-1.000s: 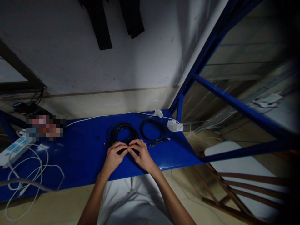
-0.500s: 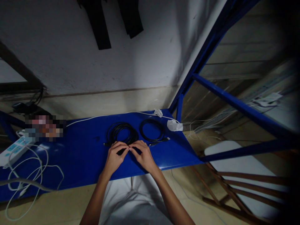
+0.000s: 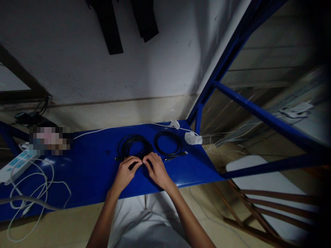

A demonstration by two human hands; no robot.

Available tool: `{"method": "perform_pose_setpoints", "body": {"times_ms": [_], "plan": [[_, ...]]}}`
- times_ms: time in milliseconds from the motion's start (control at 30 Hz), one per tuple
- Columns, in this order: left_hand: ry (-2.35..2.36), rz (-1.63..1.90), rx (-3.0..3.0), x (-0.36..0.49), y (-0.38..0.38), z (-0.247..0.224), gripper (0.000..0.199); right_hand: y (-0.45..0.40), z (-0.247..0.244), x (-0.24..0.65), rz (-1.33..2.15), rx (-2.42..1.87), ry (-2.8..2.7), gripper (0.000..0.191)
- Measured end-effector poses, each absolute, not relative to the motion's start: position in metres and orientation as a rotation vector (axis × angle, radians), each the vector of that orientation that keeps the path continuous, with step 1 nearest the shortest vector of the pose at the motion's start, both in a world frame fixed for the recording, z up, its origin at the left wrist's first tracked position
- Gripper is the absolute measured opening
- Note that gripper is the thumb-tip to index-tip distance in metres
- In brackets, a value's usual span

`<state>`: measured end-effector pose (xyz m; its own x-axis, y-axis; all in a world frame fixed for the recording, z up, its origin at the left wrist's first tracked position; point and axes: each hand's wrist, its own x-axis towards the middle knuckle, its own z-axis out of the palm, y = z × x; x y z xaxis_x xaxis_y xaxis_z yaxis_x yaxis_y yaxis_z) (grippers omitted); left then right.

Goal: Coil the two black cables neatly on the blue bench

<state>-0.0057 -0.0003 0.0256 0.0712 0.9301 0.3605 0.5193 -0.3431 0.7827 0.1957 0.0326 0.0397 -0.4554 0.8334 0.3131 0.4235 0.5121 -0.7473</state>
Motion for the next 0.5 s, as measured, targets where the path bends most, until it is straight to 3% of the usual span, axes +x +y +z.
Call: {"method": "perform_pose_setpoints", "body": {"times_ms": [500], "plan": [[1.415,1.256,1.939,-0.0098,-0.0049,0.0218,0.008,0.0364,0.0346,0.1947,0.773,-1.008,-2.016,0.013]]}}
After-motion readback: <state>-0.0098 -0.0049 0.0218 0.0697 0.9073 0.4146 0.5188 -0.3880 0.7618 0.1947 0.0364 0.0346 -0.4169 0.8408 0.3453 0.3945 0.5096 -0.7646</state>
